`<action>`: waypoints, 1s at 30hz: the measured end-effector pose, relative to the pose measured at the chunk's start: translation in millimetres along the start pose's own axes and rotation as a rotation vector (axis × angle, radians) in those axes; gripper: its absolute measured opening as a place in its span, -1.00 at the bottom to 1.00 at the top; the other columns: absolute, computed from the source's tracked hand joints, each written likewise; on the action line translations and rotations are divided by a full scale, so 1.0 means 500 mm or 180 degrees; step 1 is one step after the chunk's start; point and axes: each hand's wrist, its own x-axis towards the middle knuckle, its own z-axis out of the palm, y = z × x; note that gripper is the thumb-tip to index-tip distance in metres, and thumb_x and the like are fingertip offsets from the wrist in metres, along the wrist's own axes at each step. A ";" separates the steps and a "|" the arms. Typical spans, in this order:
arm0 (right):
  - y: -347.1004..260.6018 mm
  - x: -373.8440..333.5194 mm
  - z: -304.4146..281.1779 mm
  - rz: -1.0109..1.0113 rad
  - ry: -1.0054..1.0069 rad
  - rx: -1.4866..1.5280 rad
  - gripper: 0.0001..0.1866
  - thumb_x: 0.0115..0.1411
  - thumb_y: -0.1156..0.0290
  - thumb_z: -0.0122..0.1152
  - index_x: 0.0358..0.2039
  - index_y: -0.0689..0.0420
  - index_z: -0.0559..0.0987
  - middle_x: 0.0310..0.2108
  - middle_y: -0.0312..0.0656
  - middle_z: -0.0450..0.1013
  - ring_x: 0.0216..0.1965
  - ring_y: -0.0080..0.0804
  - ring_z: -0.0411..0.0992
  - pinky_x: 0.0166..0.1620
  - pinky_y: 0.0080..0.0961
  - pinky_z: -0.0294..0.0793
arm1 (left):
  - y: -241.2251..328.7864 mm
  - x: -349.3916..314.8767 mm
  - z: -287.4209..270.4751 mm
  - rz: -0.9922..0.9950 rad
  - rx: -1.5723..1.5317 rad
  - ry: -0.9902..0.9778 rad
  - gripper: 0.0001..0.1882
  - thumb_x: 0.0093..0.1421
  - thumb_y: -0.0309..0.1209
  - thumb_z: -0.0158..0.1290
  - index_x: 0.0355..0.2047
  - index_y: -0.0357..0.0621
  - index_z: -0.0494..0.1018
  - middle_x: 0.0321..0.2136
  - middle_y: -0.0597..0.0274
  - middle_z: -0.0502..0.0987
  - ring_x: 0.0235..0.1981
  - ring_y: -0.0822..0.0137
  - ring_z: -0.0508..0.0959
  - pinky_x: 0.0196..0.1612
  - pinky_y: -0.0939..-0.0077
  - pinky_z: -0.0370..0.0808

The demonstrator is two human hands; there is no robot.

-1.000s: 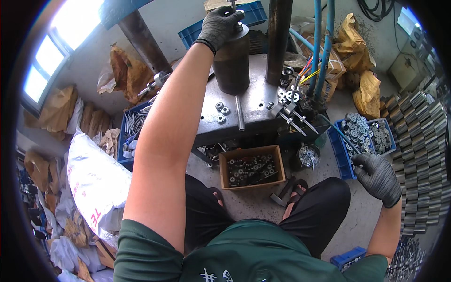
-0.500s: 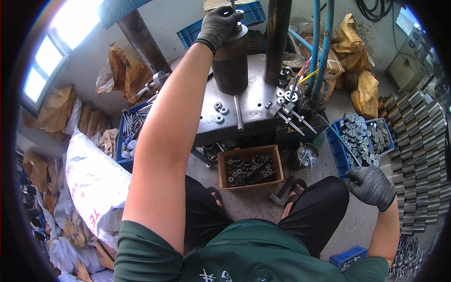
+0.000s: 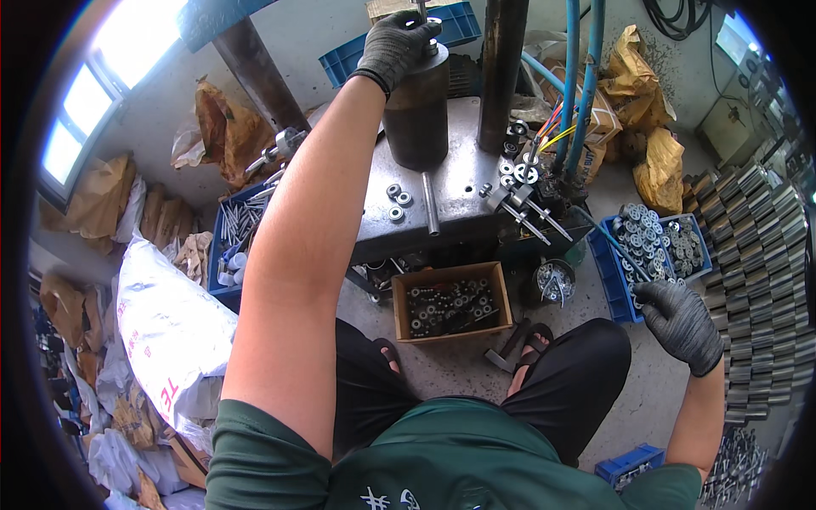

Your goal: Operating a press machine to assemble metal gears and pins.

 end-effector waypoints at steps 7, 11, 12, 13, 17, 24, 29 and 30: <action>-0.017 0.006 -0.013 0.0200 -0.1125 -0.0373 -0.70 0.18 0.42 0.21 -0.10 0.24 0.66 -0.24 0.14 0.60 -0.20 0.08 0.60 -0.06 -0.16 0.59 | 0.005 -0.007 -0.006 -0.0146 -0.0110 -0.0092 -0.38 0.12 -0.03 0.38 0.08 -0.16 0.60 -0.27 0.10 0.72 -0.26 0.36 0.71 -0.03 0.46 0.64; -0.011 0.004 -0.015 0.0177 -0.0436 0.0154 -0.70 0.18 0.43 0.19 -0.09 0.22 0.66 -0.22 0.13 0.60 -0.19 0.09 0.60 -0.09 -0.14 0.60 | 0.014 -0.012 0.000 0.0039 -0.0620 -0.0202 -0.61 0.21 -0.25 0.30 -0.02 -0.21 0.59 -0.36 0.20 0.64 -0.37 0.47 0.63 -0.25 0.57 0.58; -0.019 0.003 -0.016 0.0160 -0.0529 -0.0049 -0.69 0.18 0.44 0.18 -0.08 0.22 0.66 -0.22 0.13 0.60 -0.19 0.09 0.60 -0.08 -0.16 0.60 | 0.021 -0.018 0.000 -0.0056 -0.1431 -0.0453 -0.82 0.30 -0.47 0.22 -0.13 -0.25 0.58 -0.43 0.31 0.57 -0.47 0.56 0.54 -0.46 0.67 0.51; -0.022 0.003 -0.017 0.0143 -0.0621 -0.0252 -0.69 0.18 0.45 0.18 -0.07 0.23 0.66 -0.21 0.13 0.60 -0.18 0.09 0.60 -0.07 -0.17 0.60 | 0.028 -0.023 0.000 -0.0060 -0.1424 -0.0452 -0.82 0.30 -0.47 0.22 -0.13 -0.25 0.58 -0.43 0.31 0.57 -0.47 0.56 0.54 -0.46 0.67 0.51; -0.013 0.006 -0.012 0.0039 -0.1295 -0.0593 -0.69 0.18 0.45 0.17 -0.08 0.22 0.67 -0.23 0.14 0.60 -0.19 0.10 0.60 -0.06 -0.16 0.60 | 0.042 -0.031 -0.001 -0.0211 -0.1650 -0.0349 -0.80 0.23 -0.45 0.29 -0.16 -0.23 0.60 -0.52 0.36 0.53 -0.58 0.55 0.50 -0.57 0.64 0.47; -0.008 0.003 -0.005 -0.0055 -0.0676 -0.0352 -0.71 0.17 0.39 0.20 -0.13 0.21 0.68 -0.31 0.13 0.61 -0.23 0.10 0.60 -0.08 -0.13 0.60 | 0.011 -0.006 -0.003 -0.0254 -0.0424 -0.0122 -0.39 0.12 -0.03 0.38 0.07 -0.16 0.61 -0.31 0.11 0.71 -0.29 0.42 0.70 -0.07 0.52 0.64; -0.015 0.011 -0.018 0.0212 -0.0839 -0.0346 -0.71 0.16 0.47 0.19 -0.10 0.25 0.66 -0.28 0.15 0.60 -0.20 0.07 0.60 -0.07 -0.16 0.60 | 0.038 -0.035 0.009 -0.0128 -0.0762 -0.0175 -0.61 0.18 -0.24 0.33 -0.05 -0.19 0.60 -0.43 0.25 0.62 -0.45 0.49 0.60 -0.34 0.58 0.57; -0.012 0.010 -0.021 0.0222 -0.0838 -0.0351 -0.71 0.16 0.47 0.19 -0.10 0.25 0.66 -0.28 0.15 0.60 -0.20 0.07 0.60 -0.07 -0.16 0.60 | 0.058 -0.046 0.011 -0.0339 -0.1552 -0.0325 -0.81 0.25 -0.43 0.28 -0.16 -0.21 0.60 -0.51 0.35 0.53 -0.57 0.54 0.52 -0.55 0.62 0.50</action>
